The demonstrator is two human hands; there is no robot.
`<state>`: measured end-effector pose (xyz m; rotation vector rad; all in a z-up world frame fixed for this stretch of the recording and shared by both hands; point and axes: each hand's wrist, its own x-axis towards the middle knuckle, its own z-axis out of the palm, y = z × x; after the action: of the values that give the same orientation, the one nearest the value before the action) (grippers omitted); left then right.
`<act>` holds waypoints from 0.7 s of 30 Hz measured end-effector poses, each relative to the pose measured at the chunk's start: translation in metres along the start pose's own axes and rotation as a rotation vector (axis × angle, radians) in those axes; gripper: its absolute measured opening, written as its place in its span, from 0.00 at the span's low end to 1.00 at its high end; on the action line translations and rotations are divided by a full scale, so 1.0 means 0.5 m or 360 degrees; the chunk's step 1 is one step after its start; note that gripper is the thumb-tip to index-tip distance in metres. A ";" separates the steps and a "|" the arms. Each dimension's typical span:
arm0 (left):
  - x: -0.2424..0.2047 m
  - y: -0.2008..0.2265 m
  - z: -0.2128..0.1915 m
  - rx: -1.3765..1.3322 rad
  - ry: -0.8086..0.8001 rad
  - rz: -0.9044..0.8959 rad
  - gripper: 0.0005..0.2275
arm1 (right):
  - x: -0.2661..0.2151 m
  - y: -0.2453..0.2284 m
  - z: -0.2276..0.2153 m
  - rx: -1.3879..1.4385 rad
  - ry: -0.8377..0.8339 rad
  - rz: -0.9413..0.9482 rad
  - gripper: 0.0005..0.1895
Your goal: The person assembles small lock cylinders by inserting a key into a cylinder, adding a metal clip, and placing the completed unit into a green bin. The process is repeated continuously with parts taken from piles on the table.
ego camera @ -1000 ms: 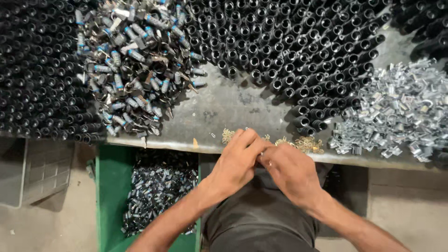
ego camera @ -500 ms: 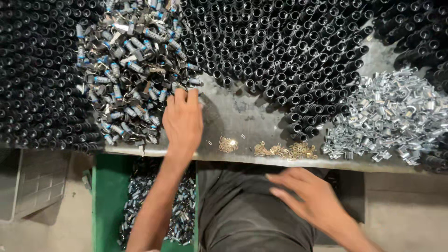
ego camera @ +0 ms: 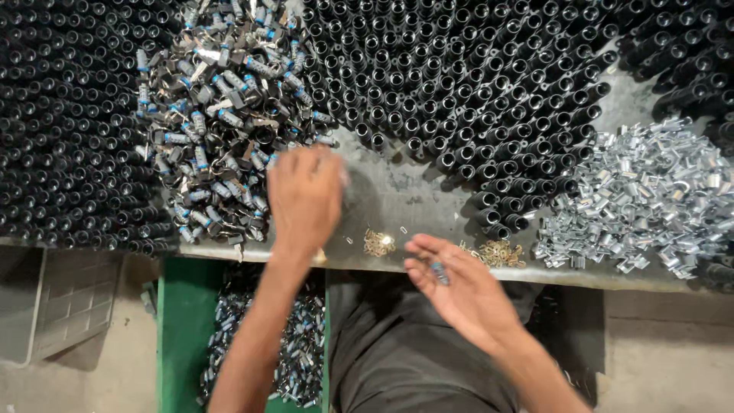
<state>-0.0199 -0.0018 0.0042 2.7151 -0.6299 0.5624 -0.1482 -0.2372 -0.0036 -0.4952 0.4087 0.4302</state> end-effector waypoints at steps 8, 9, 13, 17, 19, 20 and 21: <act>0.014 -0.080 0.068 0.0291 0.0025 -0.0056 0.11 | -0.084 -0.436 -0.292 -0.0659 0.0406 -0.0864 0.08; 0.010 -0.080 0.068 0.0309 0.0024 -0.0054 0.11 | -0.066 -0.521 -0.334 -0.0562 0.0299 -0.0964 0.06; 0.012 -0.080 0.073 0.0380 -0.0022 -0.0079 0.08 | 0.041 -0.721 -0.428 -0.0317 -0.0255 -0.1073 0.12; -0.019 -0.062 0.072 0.0261 -0.0013 -0.0034 0.06 | 0.126 -0.745 -0.333 -0.1312 0.0324 -0.0860 0.05; -0.042 -0.039 0.072 0.0163 0.0046 -0.0051 0.09 | 0.183 -0.730 -0.230 -0.1568 0.0330 -0.0757 0.09; -0.051 -0.030 0.073 0.0116 0.0074 -0.0058 0.10 | 0.215 -0.723 -0.172 -0.1687 0.0317 -0.0730 0.12; -0.059 -0.023 0.074 0.0078 0.0084 -0.0077 0.10 | 0.250 -0.711 -0.117 -0.1771 0.0335 -0.0655 0.11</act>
<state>-0.0279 0.0049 -0.0432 2.7433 -0.5429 0.6430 0.1125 -0.5144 0.0201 -1.6830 0.2252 0.1675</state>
